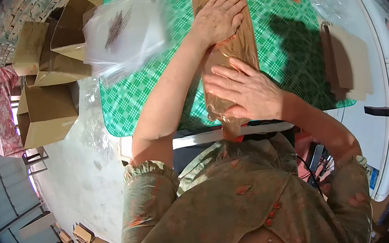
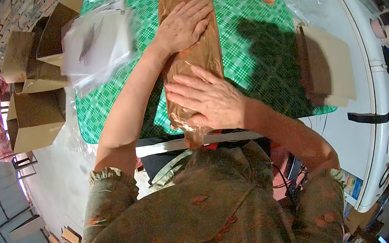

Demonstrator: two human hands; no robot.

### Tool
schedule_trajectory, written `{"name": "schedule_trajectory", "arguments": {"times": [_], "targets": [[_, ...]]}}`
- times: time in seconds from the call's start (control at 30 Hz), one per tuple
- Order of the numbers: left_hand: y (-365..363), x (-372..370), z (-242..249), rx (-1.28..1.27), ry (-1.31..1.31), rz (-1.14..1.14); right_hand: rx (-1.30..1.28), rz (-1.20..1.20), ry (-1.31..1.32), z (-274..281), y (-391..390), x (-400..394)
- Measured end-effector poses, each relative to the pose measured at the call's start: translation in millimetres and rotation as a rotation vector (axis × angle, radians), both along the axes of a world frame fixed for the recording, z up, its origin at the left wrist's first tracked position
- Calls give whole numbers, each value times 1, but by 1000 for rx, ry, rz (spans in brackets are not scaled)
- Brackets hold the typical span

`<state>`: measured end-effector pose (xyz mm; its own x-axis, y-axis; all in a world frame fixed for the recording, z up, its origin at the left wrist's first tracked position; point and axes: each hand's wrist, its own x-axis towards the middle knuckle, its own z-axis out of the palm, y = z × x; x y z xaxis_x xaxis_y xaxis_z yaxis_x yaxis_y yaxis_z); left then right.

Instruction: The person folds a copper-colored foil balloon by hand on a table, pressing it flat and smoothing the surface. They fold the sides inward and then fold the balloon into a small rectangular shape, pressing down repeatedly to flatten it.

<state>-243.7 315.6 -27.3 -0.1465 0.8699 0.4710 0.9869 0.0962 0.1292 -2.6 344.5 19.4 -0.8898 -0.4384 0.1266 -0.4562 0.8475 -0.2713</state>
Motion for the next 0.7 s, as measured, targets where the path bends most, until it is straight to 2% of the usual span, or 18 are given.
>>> {"name": "schedule_trajectory", "arguments": {"times": [0.17,0.2,0.27,0.3,0.37,0.47,0.57,0.7], "targets": [[-1,3,0,-26,16,33,-145,212,-96,-2,-16,34],[-2,3,1,-28,9,36,37,352,-49,-5,-14,43],[-3,5,3,-31,-4,32,-145,378,121,-30,-20,68],[-3,5,4,-32,-10,29,-105,389,241,-17,-16,70],[-3,5,6,-34,-17,22,-133,154,318,-7,-14,73],[-2,3,6,-43,-11,9,18,-64,320,-7,-4,77],[-3,2,6,-49,-13,-1,-79,-180,327,1,-5,79],[-3,0,7,-53,-25,-22,-218,-418,141,14,-8,90]]}}
